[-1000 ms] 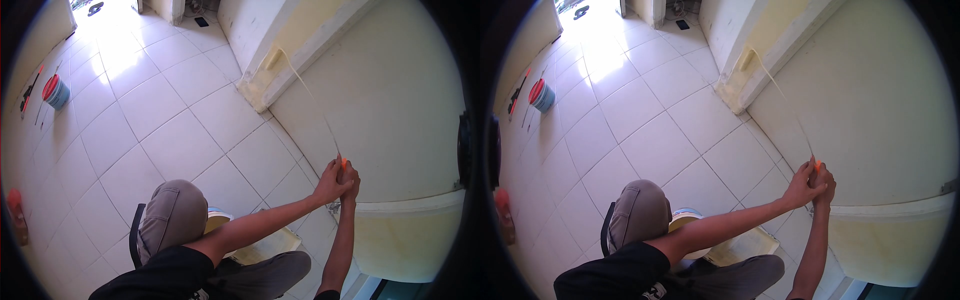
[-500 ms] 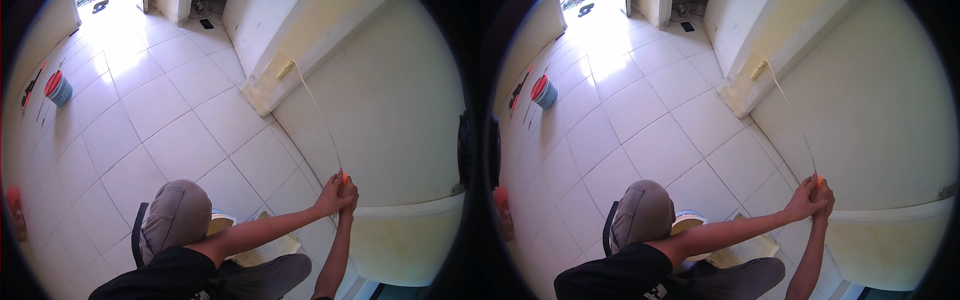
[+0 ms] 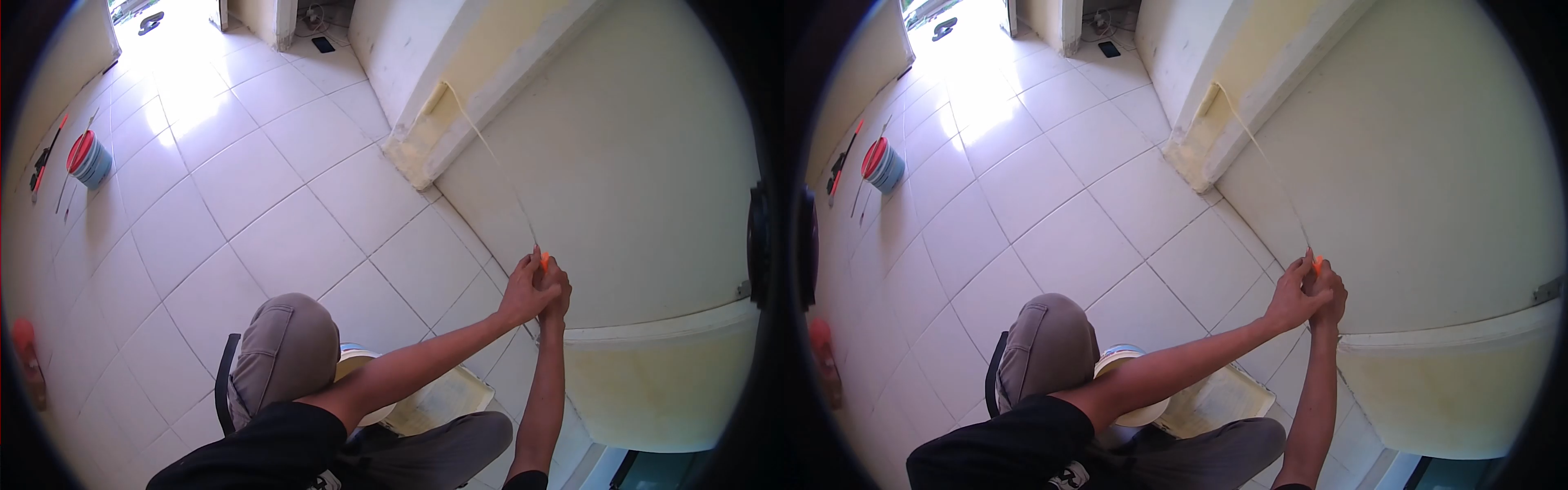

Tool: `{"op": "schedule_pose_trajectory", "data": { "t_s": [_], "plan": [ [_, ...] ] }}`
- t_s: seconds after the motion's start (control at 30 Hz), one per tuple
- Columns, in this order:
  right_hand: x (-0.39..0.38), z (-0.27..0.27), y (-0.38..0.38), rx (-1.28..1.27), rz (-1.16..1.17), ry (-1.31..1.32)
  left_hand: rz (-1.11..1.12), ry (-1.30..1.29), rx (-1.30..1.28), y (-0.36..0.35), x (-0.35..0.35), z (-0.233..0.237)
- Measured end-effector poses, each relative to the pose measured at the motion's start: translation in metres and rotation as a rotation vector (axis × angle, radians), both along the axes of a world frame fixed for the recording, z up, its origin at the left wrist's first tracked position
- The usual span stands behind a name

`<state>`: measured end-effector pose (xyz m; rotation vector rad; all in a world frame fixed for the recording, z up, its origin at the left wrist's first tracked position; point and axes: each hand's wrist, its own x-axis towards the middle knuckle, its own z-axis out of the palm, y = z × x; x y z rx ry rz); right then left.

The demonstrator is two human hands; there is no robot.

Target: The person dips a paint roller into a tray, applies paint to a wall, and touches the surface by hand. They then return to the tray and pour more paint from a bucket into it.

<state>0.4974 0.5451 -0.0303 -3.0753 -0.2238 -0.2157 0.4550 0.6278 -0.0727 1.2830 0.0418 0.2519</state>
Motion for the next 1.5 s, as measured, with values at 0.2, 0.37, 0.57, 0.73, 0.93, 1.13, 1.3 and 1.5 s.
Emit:
{"op": "schedule_pose_trajectory", "data": {
  "t_s": [0.2, 0.37, 0.57, 0.73, 0.93, 1.13, 1.3, 1.5],
  "plan": [
    [-0.022, 0.000, -0.030, 0.009, -0.057, -0.009, -0.084, -0.034, -0.003, -0.024, -0.017, -0.003],
    [-0.028, -0.002, -0.033, 0.062, -0.042, -0.016, -0.068, -0.046, 0.054, -0.033, -0.016, -0.013],
    [-0.013, -0.021, -0.019, 0.067, 0.021, -0.036, 0.014, -0.008, -0.041, -0.013, -0.014, -0.012],
    [-0.019, -0.028, -0.012, 0.115, 0.097, 0.008, 0.116, -0.016, -0.044, -0.018, -0.029, -0.021],
    [-0.021, -0.049, -0.016, 0.088, 0.121, 0.006, 0.168, 0.001, -0.060, -0.026, -0.031, -0.044],
    [-0.011, -0.050, 0.002, 0.058, 0.094, 0.053, 0.263, -0.014, -0.016, -0.021, -0.016, -0.055],
    [-0.002, -0.057, 0.008, -0.024, 0.076, 0.016, 0.155, 0.022, -0.087, -0.008, -0.009, -0.054],
    [-0.019, -0.054, -0.009, -0.034, -0.035, 0.042, 0.033, 0.028, -0.077, -0.016, -0.020, -0.052]
  ]
}}
